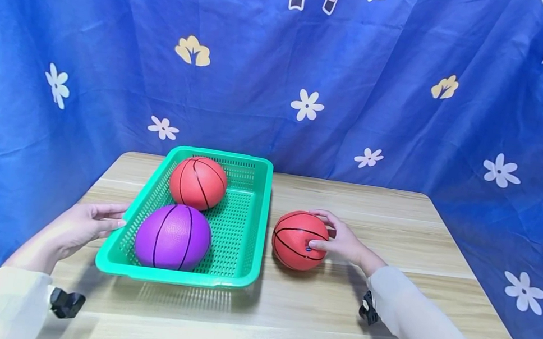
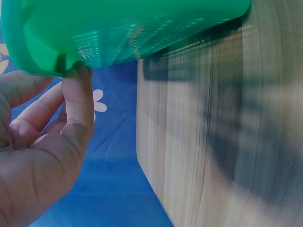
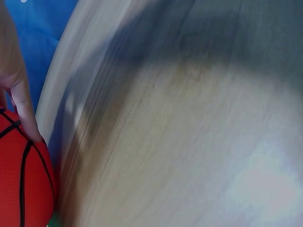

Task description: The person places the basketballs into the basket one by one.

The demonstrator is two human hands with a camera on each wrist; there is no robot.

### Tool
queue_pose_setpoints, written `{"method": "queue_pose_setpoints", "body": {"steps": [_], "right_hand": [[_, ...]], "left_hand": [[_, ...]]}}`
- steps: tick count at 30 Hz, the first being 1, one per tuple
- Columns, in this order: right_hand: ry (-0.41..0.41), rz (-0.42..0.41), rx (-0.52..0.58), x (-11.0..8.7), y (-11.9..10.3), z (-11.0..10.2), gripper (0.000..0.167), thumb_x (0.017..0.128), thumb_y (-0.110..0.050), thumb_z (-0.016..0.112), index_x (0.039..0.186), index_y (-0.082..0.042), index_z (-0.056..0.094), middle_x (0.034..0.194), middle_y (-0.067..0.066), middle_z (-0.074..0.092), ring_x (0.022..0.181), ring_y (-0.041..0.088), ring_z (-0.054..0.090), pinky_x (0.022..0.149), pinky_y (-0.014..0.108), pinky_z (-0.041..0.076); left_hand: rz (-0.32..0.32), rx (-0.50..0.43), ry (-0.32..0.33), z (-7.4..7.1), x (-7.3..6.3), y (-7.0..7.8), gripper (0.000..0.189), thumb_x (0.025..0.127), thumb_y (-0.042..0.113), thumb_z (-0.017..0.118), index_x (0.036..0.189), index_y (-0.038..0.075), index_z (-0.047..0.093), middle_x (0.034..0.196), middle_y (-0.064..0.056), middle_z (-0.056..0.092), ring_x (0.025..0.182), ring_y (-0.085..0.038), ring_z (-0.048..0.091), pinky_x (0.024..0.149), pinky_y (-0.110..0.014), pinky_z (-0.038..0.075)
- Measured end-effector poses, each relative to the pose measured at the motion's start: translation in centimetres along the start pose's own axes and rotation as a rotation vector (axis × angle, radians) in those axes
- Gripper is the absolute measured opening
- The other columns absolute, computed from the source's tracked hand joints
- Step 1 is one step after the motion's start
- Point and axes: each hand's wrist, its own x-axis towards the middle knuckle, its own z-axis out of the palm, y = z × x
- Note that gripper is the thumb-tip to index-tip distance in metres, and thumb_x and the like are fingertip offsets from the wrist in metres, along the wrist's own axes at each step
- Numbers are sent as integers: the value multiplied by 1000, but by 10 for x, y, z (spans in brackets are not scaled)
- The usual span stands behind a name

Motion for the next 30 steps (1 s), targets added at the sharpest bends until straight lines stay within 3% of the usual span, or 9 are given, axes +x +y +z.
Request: {"method": "queue_pose_setpoints", "body": {"steps": [13, 19, 26, 30], "right_hand": [[72, -51, -12, 4, -13, -19, 68, 78, -10, 78, 138, -13, 45, 130, 18, 51, 112, 37, 53, 92, 48, 50], [130, -85, -16, 13, -33, -32, 69, 79, -5, 76, 139, -11, 43, 129, 18, 52, 111, 35, 55, 92, 44, 50], [155, -134, -28, 19, -75, -34, 68, 80, -3, 74, 139, -1, 40, 123, 24, 50, 110, 40, 54, 91, 45, 51], [183, -170, -29, 35, -79, -36, 68, 80, -5, 75, 139, -7, 43, 124, 20, 52, 110, 36, 55, 93, 43, 50]], "left_hand": [[0, -4, 0, 0, 0, 0, 58, 99, 17, 53, 139, -17, 30, 138, -35, 38, 95, 10, 51, 84, -19, 52], [-2, 1, -1, 0, 0, 1, 57, 99, 16, 53, 140, -17, 30, 140, -34, 36, 95, 11, 51, 85, -20, 52], [-6, 0, -4, 0, 0, 1, 58, 99, 18, 54, 140, -16, 30, 141, -33, 35, 96, 11, 50, 86, -19, 51], [-4, -9, -1, 0, 0, 0, 58, 99, 17, 54, 140, -16, 30, 140, -33, 36, 96, 11, 50, 85, -18, 51]]}}
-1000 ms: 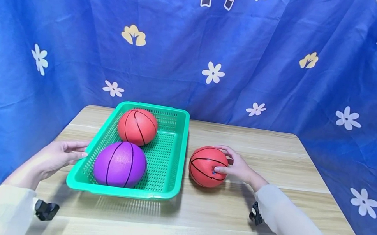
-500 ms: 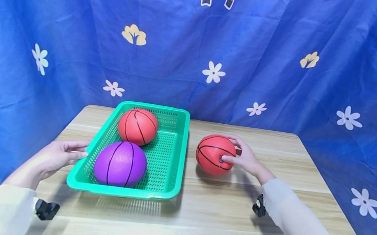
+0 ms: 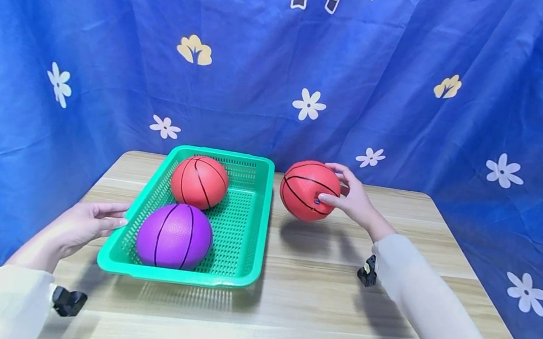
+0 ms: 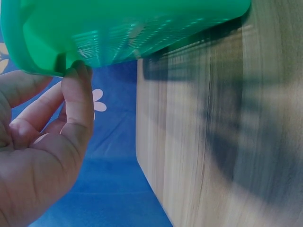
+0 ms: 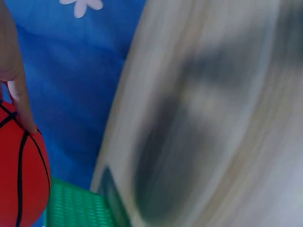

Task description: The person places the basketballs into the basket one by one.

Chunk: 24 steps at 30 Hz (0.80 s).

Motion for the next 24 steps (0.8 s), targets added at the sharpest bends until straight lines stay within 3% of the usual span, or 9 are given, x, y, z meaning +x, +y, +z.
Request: {"method": "queue_pose_setpoints", "body": {"steps": [7, 17, 24], "right_hand": [[12, -66, -12, 26, -5, 14, 69, 77, -20, 80, 137, -18, 46, 123, 13, 55, 107, 31, 57, 90, 43, 53], [-65, -135, 57, 47, -23, 56, 72, 76, -2, 77, 139, -11, 44, 124, 15, 54, 106, 32, 58, 86, 41, 55], [-95, -147, 55, 52, -25, 87, 72, 73, -3, 80, 137, -12, 46, 123, 11, 55, 108, 27, 56, 88, 37, 54]], "left_hand": [[3, -11, -3, 0, 0, -1, 58, 99, 17, 54, 140, -16, 30, 141, -34, 35, 96, 11, 50, 85, -18, 51], [8, -23, -7, -1, 1, -1, 58, 99, 16, 54, 140, -17, 30, 140, -34, 36, 96, 11, 51, 85, -17, 51], [2, -18, -3, -1, 0, -2, 57, 99, 16, 53, 140, -16, 30, 138, -34, 38, 96, 11, 51, 84, -17, 51]]}}
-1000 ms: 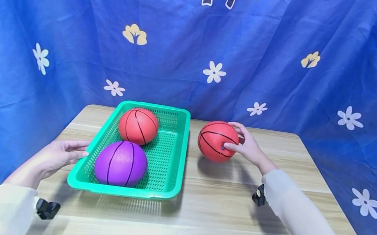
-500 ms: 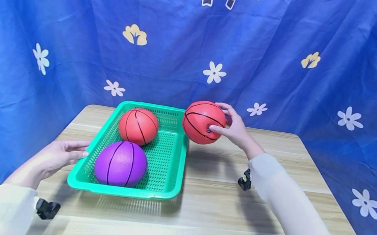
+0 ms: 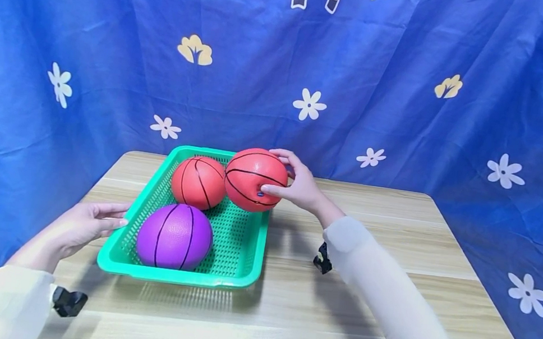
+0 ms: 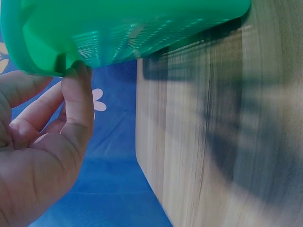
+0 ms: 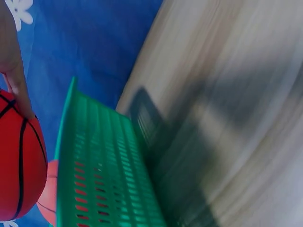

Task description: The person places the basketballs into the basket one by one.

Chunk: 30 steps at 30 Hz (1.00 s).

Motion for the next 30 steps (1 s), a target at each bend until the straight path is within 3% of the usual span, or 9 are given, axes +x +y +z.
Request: {"method": "queue_pose_setpoints", "body": {"steps": [8, 18, 25, 30], "right_hand": [[-27, 41, -71, 2, 3, 25, 72, 70, -15, 85, 133, -19, 49, 125, 1, 56, 103, 21, 57, 84, 33, 54], [-83, 75, -205, 7, 5, 43, 73, 69, -30, 87, 132, -26, 49, 125, -4, 50, 110, 11, 50, 84, 29, 53], [-119, 59, -355, 6, 4, 51, 76, 67, -38, 86, 133, -27, 49, 126, -1, 49, 114, 14, 44, 86, 32, 50], [-139, 55, -401, 6, 4, 57, 80, 66, -41, 87, 134, -27, 48, 129, 1, 48, 116, 16, 42, 87, 35, 50]], "left_hand": [[5, -3, 3, 0, 0, 1, 57, 99, 16, 53, 140, -17, 30, 137, -34, 39, 96, 10, 52, 83, -17, 51], [-4, 0, 5, 1, -1, 1, 57, 100, 16, 53, 140, -17, 29, 137, -35, 39, 95, 10, 52, 84, -17, 51], [-5, 1, 8, 2, -2, 3, 58, 99, 16, 53, 140, -17, 29, 138, -35, 38, 96, 11, 51, 84, -17, 51], [-1, -10, 8, 2, -1, 3, 58, 99, 16, 53, 139, -18, 29, 138, -35, 37, 96, 11, 51, 84, -16, 51]]}}
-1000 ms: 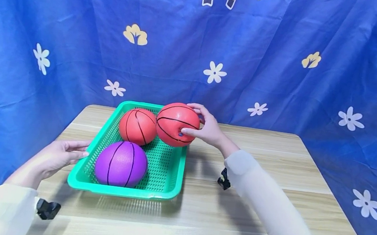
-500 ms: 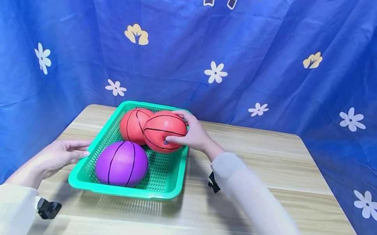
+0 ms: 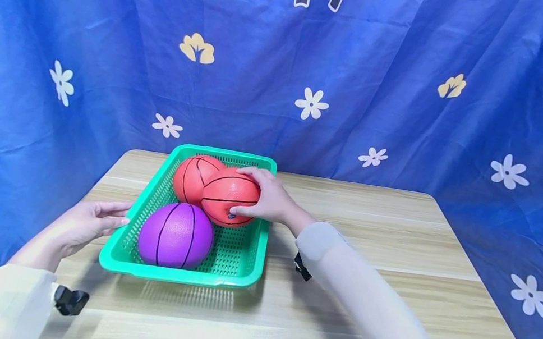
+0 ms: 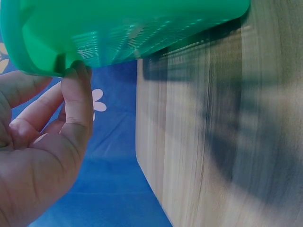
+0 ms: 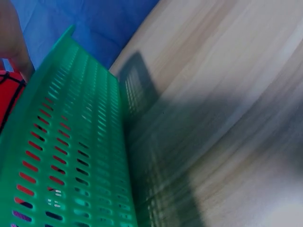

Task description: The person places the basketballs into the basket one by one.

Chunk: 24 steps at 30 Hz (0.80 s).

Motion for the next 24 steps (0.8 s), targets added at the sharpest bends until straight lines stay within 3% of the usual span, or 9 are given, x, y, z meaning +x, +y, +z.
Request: {"method": "queue_pose_setpoints", "body": {"steps": [9, 17, 24], "right_hand": [[8, 71, 11, -6, 2, 9, 81, 69, -45, 84, 137, -30, 43, 128, 3, 44, 112, 17, 47, 84, 33, 52], [25, 72, -47, -16, 10, 14, 80, 70, -50, 81, 134, -23, 41, 128, 2, 49, 113, 17, 48, 86, 34, 52], [45, 49, -126, -24, 22, 18, 83, 70, -52, 80, 134, -20, 38, 130, 3, 51, 118, 23, 44, 98, 43, 40]], "left_hand": [[21, -3, 4, 0, 1, 0, 58, 99, 15, 54, 138, -20, 29, 139, -36, 35, 95, 12, 50, 83, -15, 50], [15, 5, -3, 0, 2, -2, 59, 99, 17, 54, 139, -18, 29, 140, -35, 34, 96, 13, 50, 84, -16, 50], [18, 20, 3, 0, 2, -3, 57, 99, 16, 54, 139, -18, 30, 139, -34, 36, 95, 11, 51, 83, -16, 51]]}}
